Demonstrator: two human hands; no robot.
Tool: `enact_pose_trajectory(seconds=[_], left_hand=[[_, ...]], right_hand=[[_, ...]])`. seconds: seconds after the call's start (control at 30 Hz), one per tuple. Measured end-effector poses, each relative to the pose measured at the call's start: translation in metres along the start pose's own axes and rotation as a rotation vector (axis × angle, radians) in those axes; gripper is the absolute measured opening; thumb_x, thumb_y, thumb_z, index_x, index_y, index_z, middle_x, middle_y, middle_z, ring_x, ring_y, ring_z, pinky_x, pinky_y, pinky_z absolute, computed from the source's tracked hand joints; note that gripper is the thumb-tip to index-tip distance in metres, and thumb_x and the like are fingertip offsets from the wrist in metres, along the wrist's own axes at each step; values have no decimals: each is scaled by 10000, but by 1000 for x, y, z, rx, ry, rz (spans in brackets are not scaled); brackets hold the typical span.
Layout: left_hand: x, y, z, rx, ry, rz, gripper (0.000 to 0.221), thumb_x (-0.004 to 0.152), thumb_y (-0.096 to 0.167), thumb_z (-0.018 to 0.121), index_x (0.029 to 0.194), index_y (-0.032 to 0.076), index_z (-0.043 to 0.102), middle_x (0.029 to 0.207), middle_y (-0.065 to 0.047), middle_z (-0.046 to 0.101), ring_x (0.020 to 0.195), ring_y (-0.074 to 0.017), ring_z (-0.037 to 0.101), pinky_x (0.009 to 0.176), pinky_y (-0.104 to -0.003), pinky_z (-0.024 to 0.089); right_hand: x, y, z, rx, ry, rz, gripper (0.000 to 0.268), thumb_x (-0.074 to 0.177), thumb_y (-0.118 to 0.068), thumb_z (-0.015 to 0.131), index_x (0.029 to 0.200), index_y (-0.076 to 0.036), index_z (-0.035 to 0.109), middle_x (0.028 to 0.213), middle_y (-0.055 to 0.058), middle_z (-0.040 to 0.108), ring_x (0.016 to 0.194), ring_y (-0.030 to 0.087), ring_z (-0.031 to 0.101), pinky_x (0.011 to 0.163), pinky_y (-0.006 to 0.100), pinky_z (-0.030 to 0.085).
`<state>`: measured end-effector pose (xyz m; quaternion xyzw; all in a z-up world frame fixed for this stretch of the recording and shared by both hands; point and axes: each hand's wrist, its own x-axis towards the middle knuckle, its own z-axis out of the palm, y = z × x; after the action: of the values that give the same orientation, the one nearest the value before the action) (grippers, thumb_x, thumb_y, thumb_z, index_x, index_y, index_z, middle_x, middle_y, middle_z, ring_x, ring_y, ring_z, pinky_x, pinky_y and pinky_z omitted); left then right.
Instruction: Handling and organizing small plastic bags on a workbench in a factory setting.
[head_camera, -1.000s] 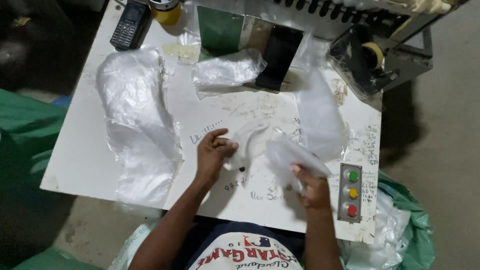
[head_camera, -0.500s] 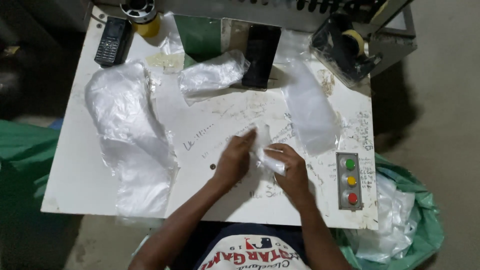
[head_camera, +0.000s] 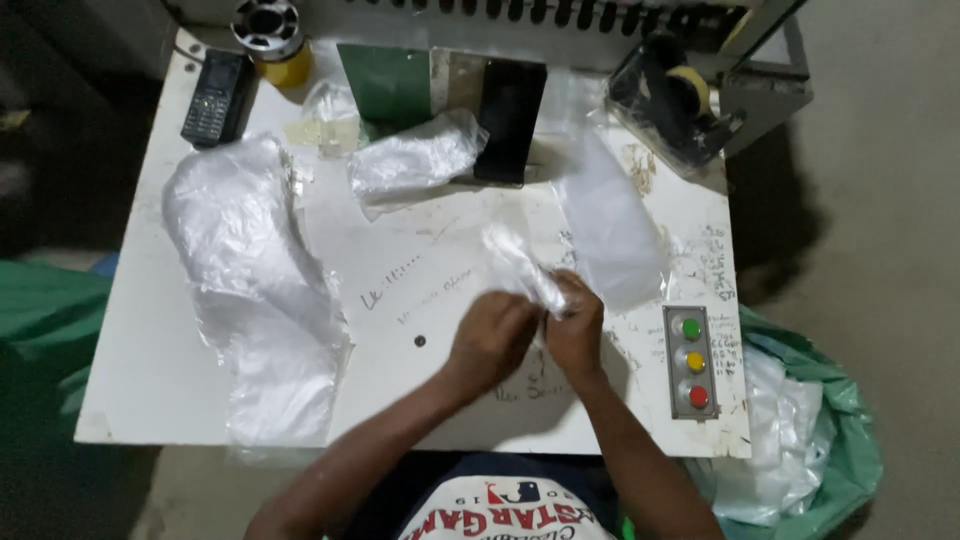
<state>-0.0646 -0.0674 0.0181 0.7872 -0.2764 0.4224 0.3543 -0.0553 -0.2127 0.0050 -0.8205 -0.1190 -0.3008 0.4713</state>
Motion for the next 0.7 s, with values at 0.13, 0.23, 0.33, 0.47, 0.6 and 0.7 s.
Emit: enact_pose_trajectory(seconds=[0.13, 0.23, 0.33, 0.47, 0.6, 0.7], left_hand=[[-10, 22, -10, -156, -102, -168, 42, 941, 95, 720, 978, 86, 701, 843, -52, 620, 727, -252, 636, 635, -357, 510], [4, 25, -12, -239, -120, -231, 43, 946, 93, 703, 988, 88, 698, 860, -59, 618, 769, -260, 634, 671, -364, 513], [-17, 29, -13, -308, -197, -274, 79, 921, 33, 675, 991, 68, 670, 834, -99, 594, 766, -317, 606, 673, -422, 492], [-28, 28, -36, -366, -327, -420, 130, 931, 32, 636, 1050, 74, 667, 837, -121, 593, 790, -367, 615, 686, -451, 503], [-14, -13, -81, -281, -485, -473, 179, 926, 29, 605, 1089, 33, 678, 904, -183, 642, 864, -415, 637, 741, -501, 504], [16, -48, -110, -137, -515, -459, 453, 1109, 353, 379, 1414, 116, 617, 1343, -178, 656, 1290, -358, 593, 1099, -472, 400]], right_hand=[[-34, 41, -3, 1036, 31, 1063, 198, 946, -153, 667, 1091, -34, 730, 1075, 164, 756, 996, 291, 728, 965, 474, 557], [-82, 68, 10, 437, -108, 971, 161, 1003, -131, 554, 1023, -39, 685, 973, 181, 718, 943, 359, 696, 933, 491, 514], [-87, 74, 16, 371, -314, 941, 236, 1008, -138, 490, 863, -65, 661, 784, 145, 688, 823, 357, 657, 868, 491, 485], [-54, 64, 34, 868, -211, 1601, 161, 930, -292, 546, 920, -173, 654, 732, -42, 553, 622, 159, 432, 575, 364, 238], [-13, -16, 64, 1190, -272, 1605, 370, 981, -354, 634, 724, -90, 670, 508, 116, 594, 459, 193, 608, 527, 300, 426], [-7, -17, 82, 1121, -417, 1584, 296, 973, -336, 644, 812, -91, 683, 601, 98, 624, 537, 192, 626, 567, 300, 442]])
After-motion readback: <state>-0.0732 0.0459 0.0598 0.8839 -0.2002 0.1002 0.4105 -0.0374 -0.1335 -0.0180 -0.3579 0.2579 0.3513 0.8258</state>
